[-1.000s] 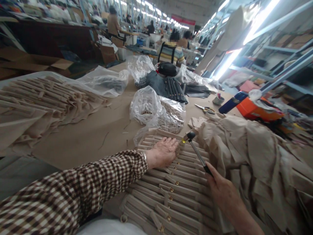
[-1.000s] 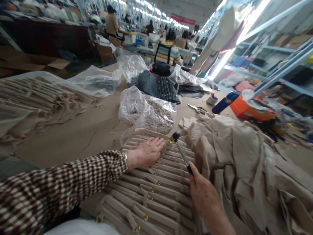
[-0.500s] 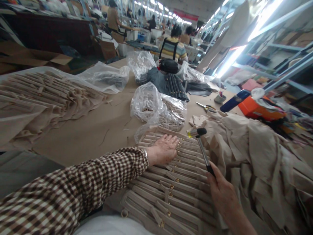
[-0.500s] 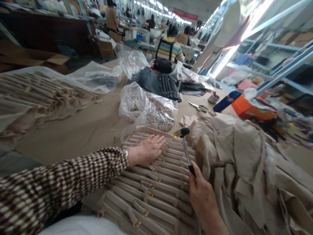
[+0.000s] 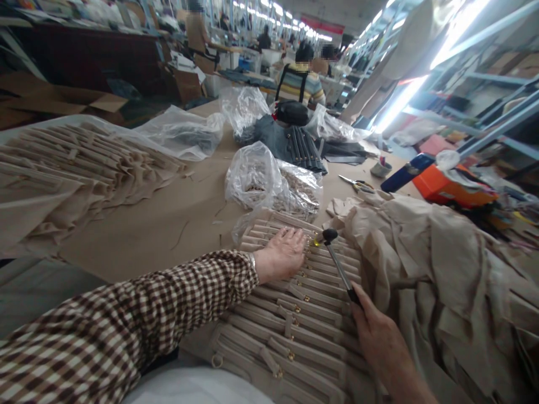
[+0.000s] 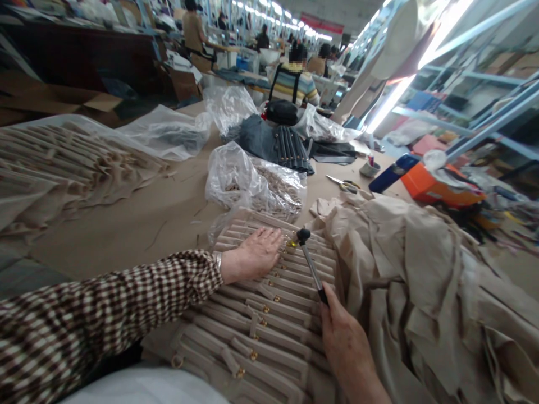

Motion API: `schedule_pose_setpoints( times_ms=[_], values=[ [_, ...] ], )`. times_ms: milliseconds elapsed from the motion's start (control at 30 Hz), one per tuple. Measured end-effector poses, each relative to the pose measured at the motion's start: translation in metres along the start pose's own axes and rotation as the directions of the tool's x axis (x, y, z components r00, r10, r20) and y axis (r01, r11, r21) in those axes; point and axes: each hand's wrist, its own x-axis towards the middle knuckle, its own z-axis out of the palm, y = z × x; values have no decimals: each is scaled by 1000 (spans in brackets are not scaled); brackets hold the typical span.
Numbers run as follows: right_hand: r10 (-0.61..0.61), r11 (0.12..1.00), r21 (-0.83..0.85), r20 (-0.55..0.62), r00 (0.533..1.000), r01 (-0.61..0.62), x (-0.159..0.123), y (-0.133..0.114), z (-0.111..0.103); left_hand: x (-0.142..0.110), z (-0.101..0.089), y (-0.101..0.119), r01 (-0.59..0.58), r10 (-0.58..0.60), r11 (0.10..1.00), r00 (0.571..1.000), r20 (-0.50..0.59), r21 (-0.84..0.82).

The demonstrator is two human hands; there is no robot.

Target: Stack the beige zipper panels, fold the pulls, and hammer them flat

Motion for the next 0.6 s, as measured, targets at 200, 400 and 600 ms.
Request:
schedule_pose_setpoints(
  times_ms=[200, 400, 600],
  values=[
    [-52, 993, 96, -189, 981, 71, 14, -8, -1, 4, 7, -3, 11, -10, 1000, 1000, 19, -9],
    [-45, 996, -82, -5, 999, 44, 19, -1, 3, 2, 10, -3, -25, 25, 1000, 1000, -3, 19],
    [-80, 997, -9, -218, 973, 80, 1, -3, -9, 2, 7, -3, -6, 6, 1000, 1000, 3, -14]
  ],
)
